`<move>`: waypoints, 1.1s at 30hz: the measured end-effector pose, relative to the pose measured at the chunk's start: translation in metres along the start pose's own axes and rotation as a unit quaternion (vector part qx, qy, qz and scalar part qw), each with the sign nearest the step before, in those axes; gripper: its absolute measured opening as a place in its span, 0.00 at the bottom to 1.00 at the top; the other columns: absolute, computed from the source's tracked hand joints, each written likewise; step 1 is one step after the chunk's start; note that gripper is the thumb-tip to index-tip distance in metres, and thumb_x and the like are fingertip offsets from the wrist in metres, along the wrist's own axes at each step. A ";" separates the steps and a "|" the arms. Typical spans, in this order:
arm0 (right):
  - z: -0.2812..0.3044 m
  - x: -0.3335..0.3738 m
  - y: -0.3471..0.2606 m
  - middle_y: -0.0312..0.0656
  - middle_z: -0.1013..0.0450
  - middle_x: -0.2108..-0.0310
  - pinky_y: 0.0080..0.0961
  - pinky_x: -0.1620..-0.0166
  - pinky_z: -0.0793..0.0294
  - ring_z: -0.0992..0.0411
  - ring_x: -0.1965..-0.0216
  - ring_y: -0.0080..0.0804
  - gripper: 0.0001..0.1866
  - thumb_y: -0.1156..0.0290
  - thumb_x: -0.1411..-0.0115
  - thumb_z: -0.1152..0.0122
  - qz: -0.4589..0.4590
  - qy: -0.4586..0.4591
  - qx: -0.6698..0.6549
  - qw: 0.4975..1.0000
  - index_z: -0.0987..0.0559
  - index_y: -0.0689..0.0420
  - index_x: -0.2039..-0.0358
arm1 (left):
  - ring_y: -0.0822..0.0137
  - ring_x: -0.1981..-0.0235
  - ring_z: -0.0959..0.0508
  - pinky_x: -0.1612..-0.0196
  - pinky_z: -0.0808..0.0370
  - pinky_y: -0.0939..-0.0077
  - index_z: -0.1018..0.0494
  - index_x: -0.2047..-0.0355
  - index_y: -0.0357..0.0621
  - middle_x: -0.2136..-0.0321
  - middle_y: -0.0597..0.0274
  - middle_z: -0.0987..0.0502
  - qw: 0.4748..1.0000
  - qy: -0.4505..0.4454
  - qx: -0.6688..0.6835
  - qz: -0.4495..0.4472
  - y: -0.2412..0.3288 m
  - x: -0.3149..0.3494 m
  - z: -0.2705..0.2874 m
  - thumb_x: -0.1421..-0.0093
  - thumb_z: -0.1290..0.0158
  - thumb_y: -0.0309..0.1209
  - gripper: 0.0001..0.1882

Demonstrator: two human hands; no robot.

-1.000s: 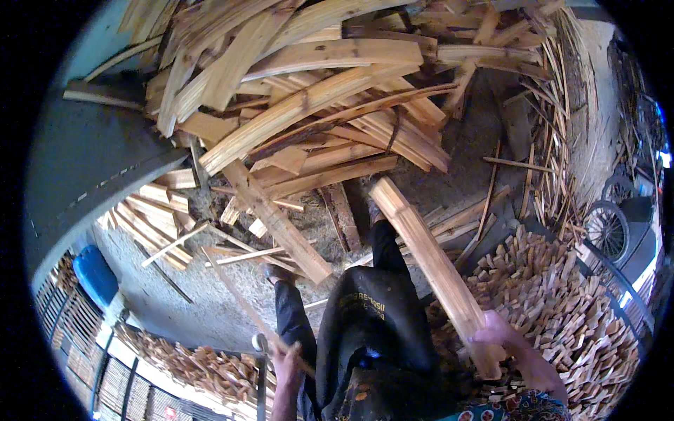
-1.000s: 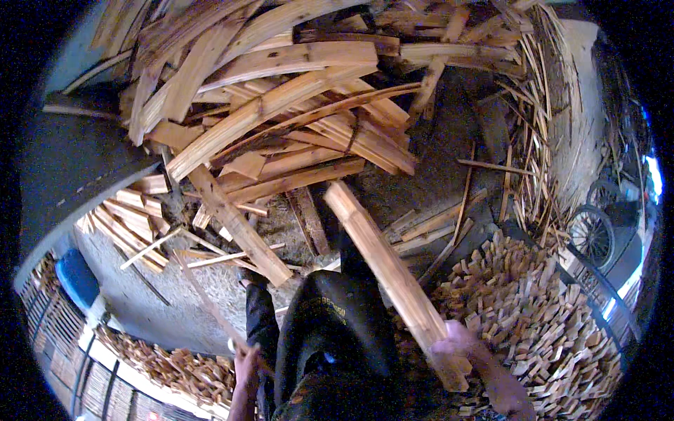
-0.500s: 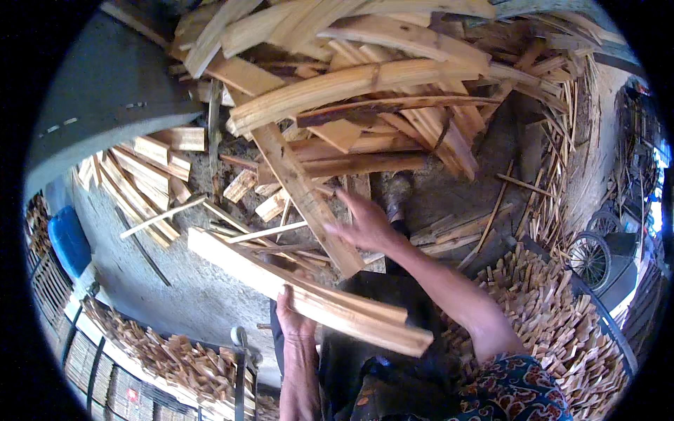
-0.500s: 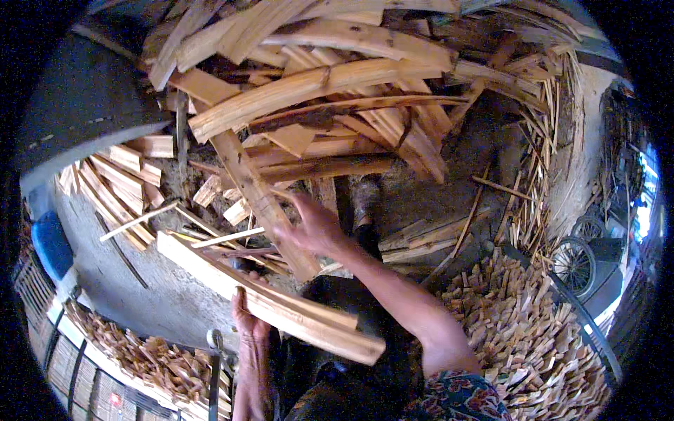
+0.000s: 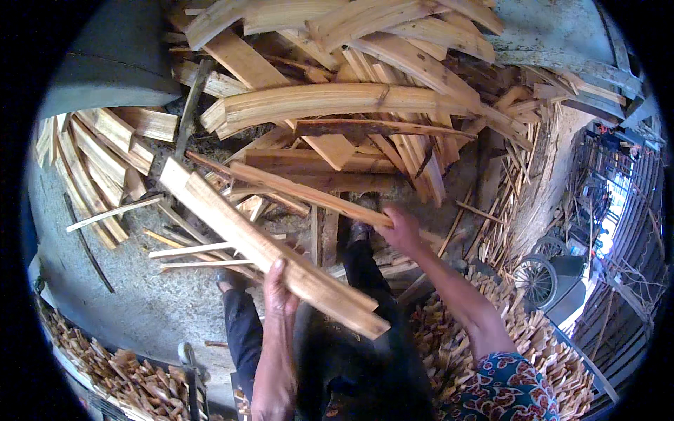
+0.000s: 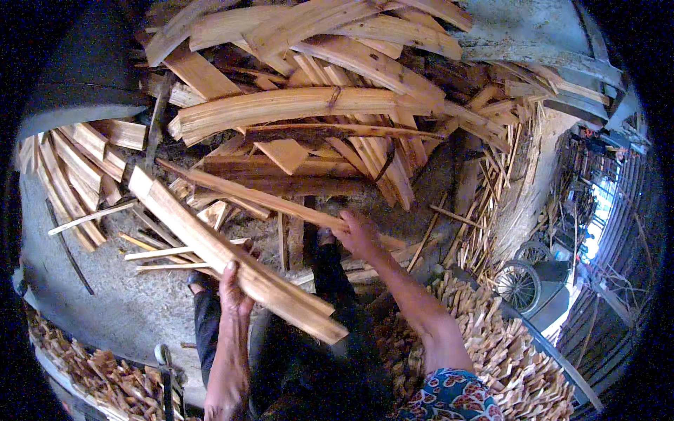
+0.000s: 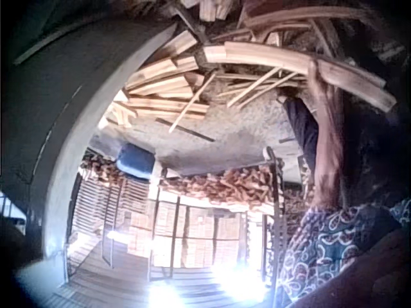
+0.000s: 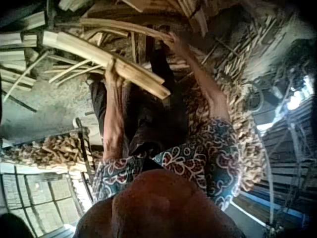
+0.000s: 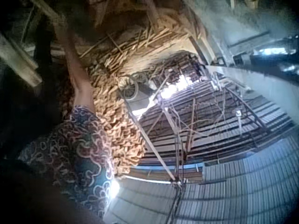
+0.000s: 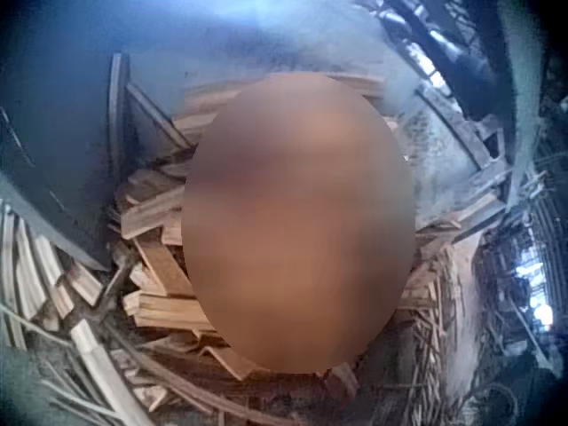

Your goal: The person picks up wooden planks from a large pile on the floor and arranges them into neat stacks on a metal rack. The person handles the wood by hand, repeatedly lifting bundles of planks and placing them onto the rack to organize the material.

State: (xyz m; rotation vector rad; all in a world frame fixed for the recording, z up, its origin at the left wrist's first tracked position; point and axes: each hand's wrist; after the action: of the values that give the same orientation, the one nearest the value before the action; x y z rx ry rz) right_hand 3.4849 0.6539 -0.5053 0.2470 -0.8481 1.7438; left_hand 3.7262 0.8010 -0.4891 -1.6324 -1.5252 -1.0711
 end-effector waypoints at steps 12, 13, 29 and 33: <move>-0.031 -0.095 -0.009 0.56 0.44 0.48 0.42 0.49 0.40 0.42 0.49 0.53 0.39 0.59 0.62 0.34 0.164 0.103 0.031 0.981 0.37 0.60 0.49 | 0.65 0.49 0.36 0.45 0.42 0.67 0.39 0.50 0.47 0.53 0.64 0.33 0.994 -0.101 0.011 -0.030 -0.092 -0.119 -0.030 0.51 0.45 0.38 0.28; -0.037 -0.091 -0.004 0.55 0.43 0.50 0.41 0.50 0.39 0.41 0.51 0.52 0.39 0.60 0.62 0.33 0.166 0.094 0.027 0.981 0.36 0.60 0.49 | 0.65 0.49 0.36 0.45 0.42 0.66 0.39 0.50 0.47 0.52 0.64 0.34 0.995 -0.095 0.001 -0.041 -0.098 -0.122 -0.034 0.51 0.45 0.39 0.28; -0.030 -0.110 0.025 0.54 0.37 0.51 0.30 0.46 0.44 0.38 0.49 0.44 0.28 0.52 0.42 0.59 -0.041 -0.188 -0.181 0.964 0.39 0.61 0.48 | 0.62 0.45 0.41 0.43 0.49 0.55 0.41 0.48 0.53 0.48 0.64 0.38 0.998 -0.046 0.002 -0.035 -0.116 -0.152 -0.005 0.51 0.47 0.51 0.32; -0.010 -0.103 0.021 0.53 0.37 0.51 0.29 0.45 0.45 0.39 0.49 0.41 0.31 0.52 0.44 0.55 -0.053 -0.294 -0.164 0.940 0.40 0.61 0.47 | 0.61 0.44 0.44 0.43 0.50 0.53 0.46 0.46 0.51 0.46 0.63 0.42 0.999 -0.035 0.019 0.033 -0.115 -0.123 -0.006 0.49 0.50 0.54 0.36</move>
State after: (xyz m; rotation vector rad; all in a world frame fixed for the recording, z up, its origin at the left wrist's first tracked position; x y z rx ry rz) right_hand 3.5051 0.5810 -0.5785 0.5951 -1.5103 1.4082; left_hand 3.6125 0.7525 -0.6035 -1.6981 -1.5168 -0.9518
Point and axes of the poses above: each hand's wrist, its own x-axis away from the middle knuckle, its own z-axis out of the back of the hand, y = z × x
